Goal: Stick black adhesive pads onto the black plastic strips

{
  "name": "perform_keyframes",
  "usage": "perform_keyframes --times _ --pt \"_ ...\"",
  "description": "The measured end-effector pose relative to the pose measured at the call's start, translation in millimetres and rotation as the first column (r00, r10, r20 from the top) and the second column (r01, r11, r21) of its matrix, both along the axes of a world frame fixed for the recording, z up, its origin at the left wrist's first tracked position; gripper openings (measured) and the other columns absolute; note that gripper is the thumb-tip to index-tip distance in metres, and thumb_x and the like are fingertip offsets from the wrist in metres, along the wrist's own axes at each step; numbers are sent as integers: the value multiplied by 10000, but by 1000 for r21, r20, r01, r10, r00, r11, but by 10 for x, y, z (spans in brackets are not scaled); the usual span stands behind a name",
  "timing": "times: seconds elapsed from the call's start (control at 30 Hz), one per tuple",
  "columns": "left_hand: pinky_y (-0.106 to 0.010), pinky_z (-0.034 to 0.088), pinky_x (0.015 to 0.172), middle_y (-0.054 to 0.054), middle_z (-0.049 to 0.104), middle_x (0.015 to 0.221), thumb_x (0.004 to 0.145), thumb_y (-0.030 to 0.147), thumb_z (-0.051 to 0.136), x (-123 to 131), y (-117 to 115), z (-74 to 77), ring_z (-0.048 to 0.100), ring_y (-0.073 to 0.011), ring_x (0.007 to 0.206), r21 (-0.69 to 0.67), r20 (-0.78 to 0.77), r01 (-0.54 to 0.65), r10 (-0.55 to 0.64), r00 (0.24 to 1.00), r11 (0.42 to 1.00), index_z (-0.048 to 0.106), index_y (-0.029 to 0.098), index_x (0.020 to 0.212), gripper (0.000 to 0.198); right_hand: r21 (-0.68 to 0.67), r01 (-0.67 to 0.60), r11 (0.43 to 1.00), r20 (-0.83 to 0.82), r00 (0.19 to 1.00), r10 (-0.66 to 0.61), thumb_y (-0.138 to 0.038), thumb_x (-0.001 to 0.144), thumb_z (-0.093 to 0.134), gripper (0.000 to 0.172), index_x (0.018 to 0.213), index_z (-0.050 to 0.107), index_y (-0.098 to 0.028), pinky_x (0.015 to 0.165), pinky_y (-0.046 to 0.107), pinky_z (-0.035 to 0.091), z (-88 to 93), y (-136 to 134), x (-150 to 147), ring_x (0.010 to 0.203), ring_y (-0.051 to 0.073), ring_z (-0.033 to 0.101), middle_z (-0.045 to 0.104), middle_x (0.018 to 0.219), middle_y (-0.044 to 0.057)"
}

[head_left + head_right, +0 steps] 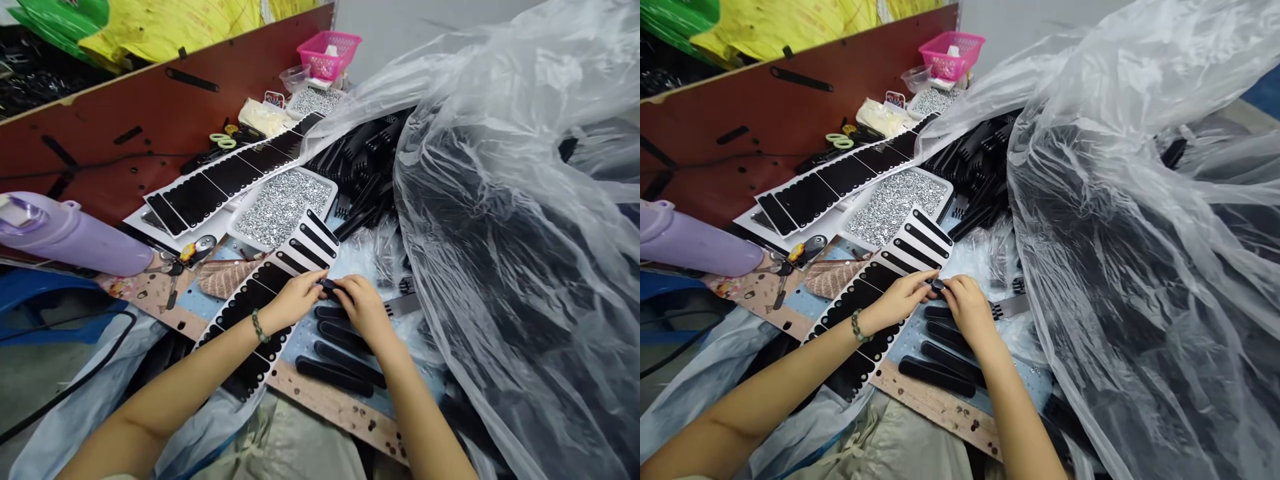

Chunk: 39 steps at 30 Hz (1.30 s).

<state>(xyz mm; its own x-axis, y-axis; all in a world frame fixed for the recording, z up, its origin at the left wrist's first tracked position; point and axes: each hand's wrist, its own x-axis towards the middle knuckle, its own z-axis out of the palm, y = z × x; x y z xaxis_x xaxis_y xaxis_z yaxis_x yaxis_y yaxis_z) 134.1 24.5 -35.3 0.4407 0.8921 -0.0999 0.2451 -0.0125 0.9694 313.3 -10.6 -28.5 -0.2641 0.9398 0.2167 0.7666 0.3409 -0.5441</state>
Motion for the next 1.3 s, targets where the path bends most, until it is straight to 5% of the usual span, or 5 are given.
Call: perform_keyframes --times 0.37,0.57,0.67,0.83,1.3 --pt "-260 550 714 -70 669 1007 841 192 532 83 62 -116 678 -142 811 -286 177 6 47 983 958 617 152 1038 218 -24 -3 1000 110 994 6 -212 923 479 165 1003 621 -193 811 345 495 44 57 -19 898 198 576 624 931 66" --pt "-243 543 645 -40 684 856 793 259 618 139 72 -120 641 -119 663 -250 180 -7 53 982 968 648 141 953 201 13 143 990 324 936 -139 -303 902 528 138 964 611 -211 670 318 469 164 -68 -27 822 216 581 618 898 75" --pt "-254 553 657 -40 677 812 784 266 632 111 45 -119 669 -146 693 -267 170 -39 87 982 963 646 133 929 197 10 241 971 259 937 -235 -367 898 527 189 978 599 -212 678 320 464 184 -175 138 787 211 586 614 862 68" --pt "-294 574 715 -55 672 905 783 300 639 47 -17 -104 685 -159 723 -231 150 -27 64 987 973 645 138 926 215 -143 242 960 6 970 -243 -250 891 511 119 814 591 -209 681 285 455 171 -256 337 721 165 585 612 770 22" --pt "-335 582 790 -79 654 1051 793 371 647 13 -59 -52 668 -177 834 -185 141 2 25 990 983 654 130 954 291 -193 305 933 206 942 -265 -260 876 558 112 819 634 -202 653 297 429 182 -218 291 704 173 567 594 760 29"
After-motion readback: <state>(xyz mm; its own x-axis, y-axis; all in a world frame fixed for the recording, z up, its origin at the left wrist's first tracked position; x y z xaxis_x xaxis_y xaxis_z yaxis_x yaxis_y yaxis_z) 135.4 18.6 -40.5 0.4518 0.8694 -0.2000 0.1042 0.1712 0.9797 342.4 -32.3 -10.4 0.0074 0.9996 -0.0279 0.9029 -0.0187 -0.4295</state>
